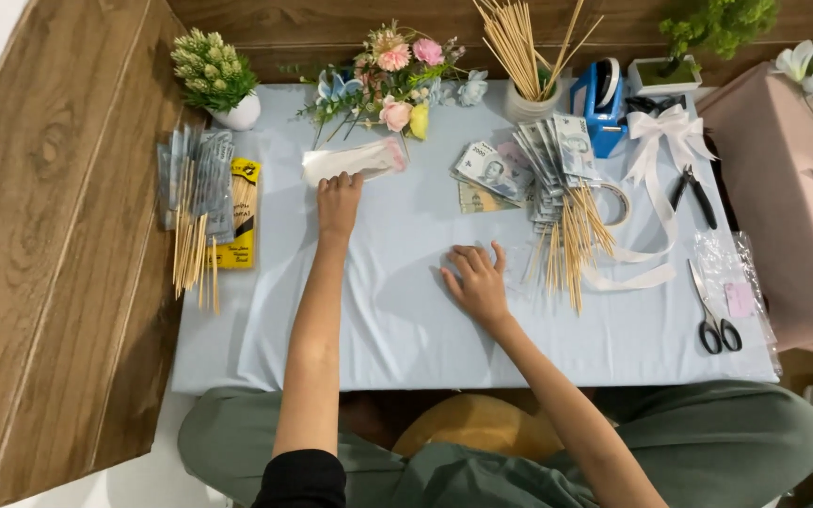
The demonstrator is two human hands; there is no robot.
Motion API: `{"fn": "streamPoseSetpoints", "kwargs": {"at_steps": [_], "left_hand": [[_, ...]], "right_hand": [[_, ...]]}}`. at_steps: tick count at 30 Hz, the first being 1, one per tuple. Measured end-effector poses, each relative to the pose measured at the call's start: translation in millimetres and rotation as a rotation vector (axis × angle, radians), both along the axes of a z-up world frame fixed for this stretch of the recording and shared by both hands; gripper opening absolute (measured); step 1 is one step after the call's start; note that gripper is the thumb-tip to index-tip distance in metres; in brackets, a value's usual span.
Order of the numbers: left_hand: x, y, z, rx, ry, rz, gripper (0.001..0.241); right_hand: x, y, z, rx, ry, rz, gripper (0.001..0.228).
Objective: The person sits cross-legged at a table and wraps paper money in clear plastic sleeves. They insert the bills into the sleeves, fold the edges, and place wooden sticks on top of the wrapped items.
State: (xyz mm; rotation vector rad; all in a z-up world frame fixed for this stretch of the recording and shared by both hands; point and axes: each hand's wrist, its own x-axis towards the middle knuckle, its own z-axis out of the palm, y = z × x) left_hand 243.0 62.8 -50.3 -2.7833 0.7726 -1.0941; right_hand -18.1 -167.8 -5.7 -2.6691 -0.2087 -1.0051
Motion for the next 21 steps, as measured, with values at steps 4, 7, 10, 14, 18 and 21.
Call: {"fn": "streamPoseSetpoints", "kwargs": {"at_steps": [4, 7, 10, 14, 18, 21], "left_hand": [[1.5, 0.4, -2.9, -0.01, -0.02, -0.007, 0.016], [6.5, 2.2, -5.7, -0.001, -0.003, 0.025, 0.014], [-1.8, 2.1, 15.2, -0.018, -0.005, 0.03, 0.018], [-9.9, 0.2, 28.9, -0.096, 0.11, 0.025, 0.015], [-14.6, 1.6, 27.4, -0.139, 0.187, 0.074, 0.014], [-24.3, 5.7, 43.4, -0.329, 0.466, 0.094, 0.015]], "right_hand": [[-2.7, 1.8, 3.4, 0.011, 0.022, -0.02, 0.026], [-2.8, 1.7, 3.8, 0.016, 0.036, -0.021, 0.027], [-3.1, 2.2, 6.4, 0.024, 0.045, -0.015, 0.026], [-2.2, 1.9, 3.7, 0.034, 0.04, -0.022, 0.026], [-1.7, 1.5, 1.6, 0.02, 0.024, -0.018, 0.027], [-2.3, 2.4, 3.5, 0.035, 0.029, -0.031, 0.025]]}}
